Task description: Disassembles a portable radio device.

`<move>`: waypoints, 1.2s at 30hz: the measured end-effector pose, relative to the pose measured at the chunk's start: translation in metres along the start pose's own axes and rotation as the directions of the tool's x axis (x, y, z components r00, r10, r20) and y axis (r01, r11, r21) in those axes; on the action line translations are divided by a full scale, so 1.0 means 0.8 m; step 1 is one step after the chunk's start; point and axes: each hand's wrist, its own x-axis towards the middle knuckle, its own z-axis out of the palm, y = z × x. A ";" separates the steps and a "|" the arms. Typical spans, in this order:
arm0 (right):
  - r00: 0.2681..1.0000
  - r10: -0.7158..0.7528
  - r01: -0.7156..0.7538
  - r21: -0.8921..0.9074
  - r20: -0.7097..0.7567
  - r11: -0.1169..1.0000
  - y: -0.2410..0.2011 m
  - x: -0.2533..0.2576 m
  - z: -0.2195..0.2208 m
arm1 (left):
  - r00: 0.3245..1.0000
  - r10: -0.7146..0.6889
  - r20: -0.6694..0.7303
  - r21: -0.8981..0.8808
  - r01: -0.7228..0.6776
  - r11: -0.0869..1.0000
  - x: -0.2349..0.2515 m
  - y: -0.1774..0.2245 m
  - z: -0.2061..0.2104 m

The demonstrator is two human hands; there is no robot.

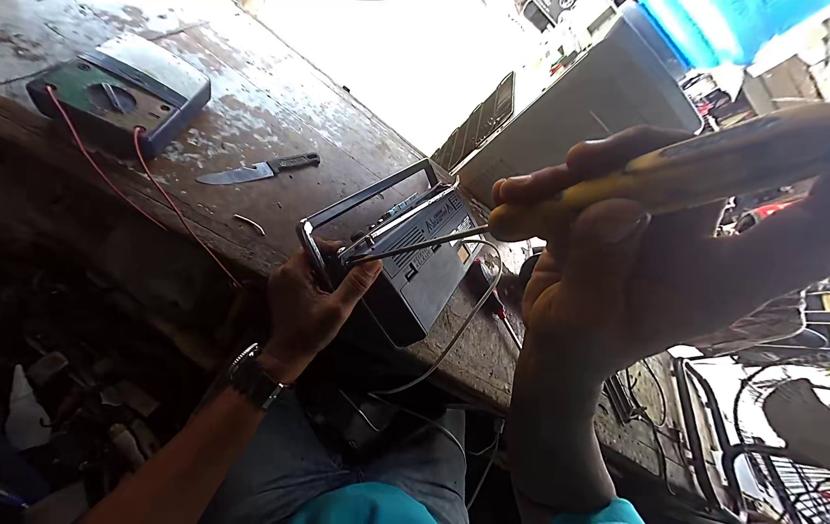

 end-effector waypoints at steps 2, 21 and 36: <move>1.000 -0.019 0.019 -0.021 0.000 1.000 0.000 -0.001 0.002 | 1.000 -0.009 0.006 0.002 0.009 1.000 0.000 0.000 -0.001; 0.984 0.087 -0.103 0.100 0.156 0.990 0.011 0.030 -0.012 | 0.999 -0.006 0.040 0.092 0.003 0.996 -0.001 -0.002 -0.004; 0.986 0.095 -0.100 0.029 0.134 0.995 0.014 0.013 -0.024 | 0.999 -0.014 0.035 0.087 0.010 0.996 -0.002 0.000 -0.003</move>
